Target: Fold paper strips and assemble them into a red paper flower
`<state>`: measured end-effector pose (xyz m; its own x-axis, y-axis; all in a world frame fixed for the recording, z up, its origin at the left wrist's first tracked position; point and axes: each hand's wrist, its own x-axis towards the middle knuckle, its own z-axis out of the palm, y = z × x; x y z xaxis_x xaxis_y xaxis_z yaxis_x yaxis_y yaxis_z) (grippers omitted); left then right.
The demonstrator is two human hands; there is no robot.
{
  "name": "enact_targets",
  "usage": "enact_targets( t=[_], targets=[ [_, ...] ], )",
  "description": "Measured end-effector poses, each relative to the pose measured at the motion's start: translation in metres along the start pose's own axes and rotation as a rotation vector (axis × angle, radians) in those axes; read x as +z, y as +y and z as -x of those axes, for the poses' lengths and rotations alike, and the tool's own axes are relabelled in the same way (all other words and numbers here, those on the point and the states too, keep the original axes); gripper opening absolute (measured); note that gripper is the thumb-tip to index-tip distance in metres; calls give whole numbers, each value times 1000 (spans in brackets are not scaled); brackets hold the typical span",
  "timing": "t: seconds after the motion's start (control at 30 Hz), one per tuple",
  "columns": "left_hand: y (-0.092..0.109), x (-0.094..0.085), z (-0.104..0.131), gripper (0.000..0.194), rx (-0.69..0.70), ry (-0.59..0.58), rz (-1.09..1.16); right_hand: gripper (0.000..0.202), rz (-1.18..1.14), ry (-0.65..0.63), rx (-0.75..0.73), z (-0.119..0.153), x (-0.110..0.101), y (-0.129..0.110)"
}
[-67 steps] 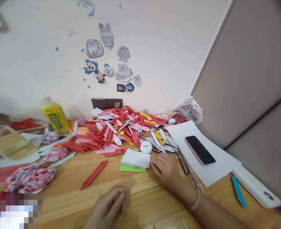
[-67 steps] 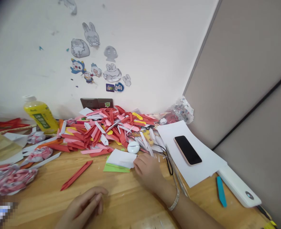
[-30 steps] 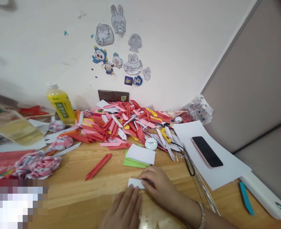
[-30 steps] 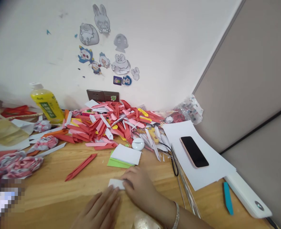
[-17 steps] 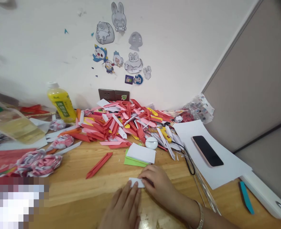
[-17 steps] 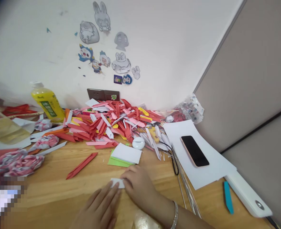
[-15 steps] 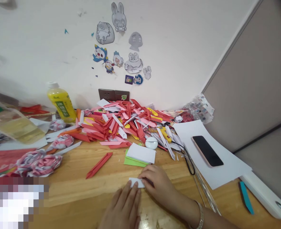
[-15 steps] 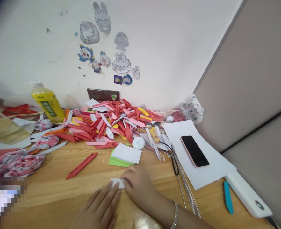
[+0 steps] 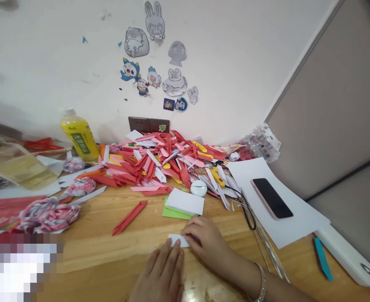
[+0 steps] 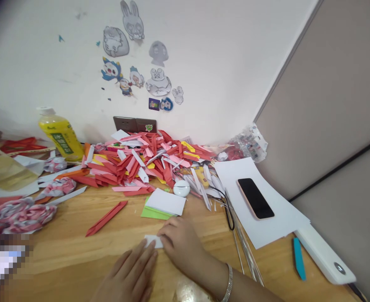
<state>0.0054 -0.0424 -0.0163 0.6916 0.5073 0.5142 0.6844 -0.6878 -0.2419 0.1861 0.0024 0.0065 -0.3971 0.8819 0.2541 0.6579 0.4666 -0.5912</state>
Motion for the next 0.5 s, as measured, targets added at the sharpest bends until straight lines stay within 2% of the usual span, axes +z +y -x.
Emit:
enact_targets(
  t=[0.17,0.37,0.5],
  targets=[
    [5,8,1,35,-86,57,41,17,14,-3,-3,0,0,0],
    [6,7,2,33,-75,10,48,16,16,-9,-13,-1,0,0],
    [3,6,3,33,-44,20,42,18,16,-2,-20,0,-1,0]
  ],
)
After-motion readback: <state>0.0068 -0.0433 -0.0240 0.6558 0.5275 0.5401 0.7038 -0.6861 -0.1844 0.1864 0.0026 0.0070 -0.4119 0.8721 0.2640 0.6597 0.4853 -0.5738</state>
